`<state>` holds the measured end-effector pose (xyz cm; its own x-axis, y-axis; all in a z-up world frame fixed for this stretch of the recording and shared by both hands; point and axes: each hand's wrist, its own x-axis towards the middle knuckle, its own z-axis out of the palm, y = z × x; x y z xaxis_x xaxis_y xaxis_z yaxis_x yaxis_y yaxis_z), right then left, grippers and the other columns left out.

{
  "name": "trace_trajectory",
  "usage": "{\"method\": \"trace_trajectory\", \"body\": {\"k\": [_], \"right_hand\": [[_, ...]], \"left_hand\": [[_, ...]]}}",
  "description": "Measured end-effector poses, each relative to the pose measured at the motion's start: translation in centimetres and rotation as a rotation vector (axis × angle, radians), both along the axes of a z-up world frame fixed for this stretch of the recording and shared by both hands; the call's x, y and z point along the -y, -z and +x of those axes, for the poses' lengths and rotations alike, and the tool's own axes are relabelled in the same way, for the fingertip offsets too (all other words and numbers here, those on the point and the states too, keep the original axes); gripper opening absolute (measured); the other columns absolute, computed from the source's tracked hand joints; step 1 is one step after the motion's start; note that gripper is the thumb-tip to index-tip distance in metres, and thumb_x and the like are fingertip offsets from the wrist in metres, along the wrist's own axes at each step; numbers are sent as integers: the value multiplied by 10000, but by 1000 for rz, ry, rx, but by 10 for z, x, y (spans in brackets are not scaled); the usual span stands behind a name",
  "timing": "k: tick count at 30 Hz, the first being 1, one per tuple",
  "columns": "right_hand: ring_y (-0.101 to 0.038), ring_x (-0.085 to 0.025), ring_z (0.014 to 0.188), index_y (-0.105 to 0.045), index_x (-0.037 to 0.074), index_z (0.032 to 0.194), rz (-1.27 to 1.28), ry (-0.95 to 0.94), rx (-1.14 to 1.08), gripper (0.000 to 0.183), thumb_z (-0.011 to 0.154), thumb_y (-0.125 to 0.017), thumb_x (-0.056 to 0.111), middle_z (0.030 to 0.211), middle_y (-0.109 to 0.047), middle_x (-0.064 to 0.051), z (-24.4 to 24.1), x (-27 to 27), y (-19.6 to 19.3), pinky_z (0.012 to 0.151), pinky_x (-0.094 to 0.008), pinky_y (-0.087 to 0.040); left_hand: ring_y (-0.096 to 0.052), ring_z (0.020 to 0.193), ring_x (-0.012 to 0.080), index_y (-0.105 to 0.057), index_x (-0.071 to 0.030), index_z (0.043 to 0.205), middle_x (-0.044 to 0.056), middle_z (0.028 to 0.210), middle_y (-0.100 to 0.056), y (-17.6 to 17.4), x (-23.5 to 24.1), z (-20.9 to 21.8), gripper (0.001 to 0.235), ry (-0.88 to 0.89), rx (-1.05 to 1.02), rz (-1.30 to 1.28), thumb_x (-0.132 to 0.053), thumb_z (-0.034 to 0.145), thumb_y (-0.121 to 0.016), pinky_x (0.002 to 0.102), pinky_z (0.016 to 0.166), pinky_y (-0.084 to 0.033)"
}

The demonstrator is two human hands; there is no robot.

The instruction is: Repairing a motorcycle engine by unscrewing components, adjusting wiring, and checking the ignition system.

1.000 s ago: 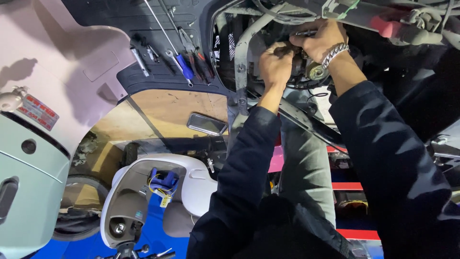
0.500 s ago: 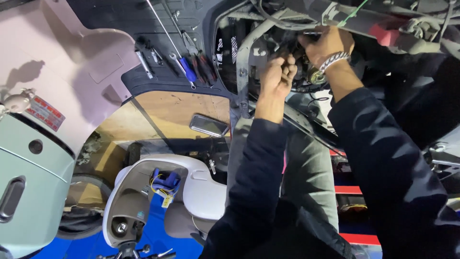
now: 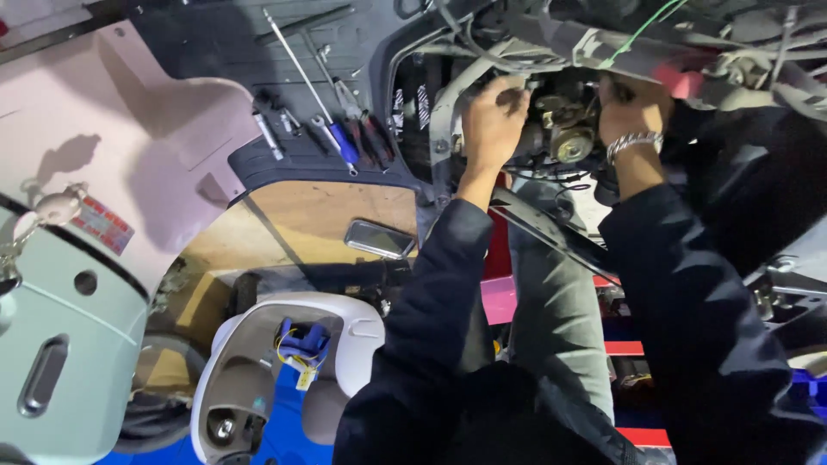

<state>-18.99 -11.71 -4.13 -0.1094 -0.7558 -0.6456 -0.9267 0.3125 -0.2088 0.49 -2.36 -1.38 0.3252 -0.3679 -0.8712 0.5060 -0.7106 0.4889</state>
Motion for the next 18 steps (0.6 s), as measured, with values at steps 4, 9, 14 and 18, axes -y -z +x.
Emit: {"method": "trace_trajectory", "body": {"k": [4, 9, 14, 18], "right_hand": [[-663, -434, 989, -794, 195, 1173, -138, -542, 14, 279, 950, -626, 187, 1060, -760, -184, 2, -1, -35, 872, -506, -495], [-633, -421, 924, -787, 192, 1063, -258, -668, -71, 273, 898, -621, 52, 1001, -737, -150, 12, -2, -47, 694, -499, -514], [-685, -429, 853, -715, 195, 1162, -105, -885, -271, 391, 773, -715, 158, 898, -728, -176, 0, 3, -26, 680, -506, -555], [-721, -411, 886, -750, 210, 1060, 10, -860, -321, 252, 828, -665, 164, 944, -770, -120, -12, 6, -2, 727, -506, -568]], "left_hand": [[-732, 1047, 280, -680, -182, 1235, 66, 1145, -779, 18, 9, 3, 360, 761, 460, -109, -384, 950, -594, 404, 839, -575], [-579, 1255, 345, -597, -188, 1365, 91, 1313, -667, 35, -5, -11, 412, 870, 601, -279, -371, 995, -587, 494, 1128, -403], [-600, 516, 141, -577, -421, 1389, 129, 1089, -676, 25, 14, -5, 389, 886, 193, 40, -452, 1017, -469, 323, 616, -585], [-619, 1290, 368, -615, -229, 1392, -1, 1396, -680, 54, 10, -31, 443, 833, 243, -173, -387, 980, -570, 493, 1172, -364]]}}
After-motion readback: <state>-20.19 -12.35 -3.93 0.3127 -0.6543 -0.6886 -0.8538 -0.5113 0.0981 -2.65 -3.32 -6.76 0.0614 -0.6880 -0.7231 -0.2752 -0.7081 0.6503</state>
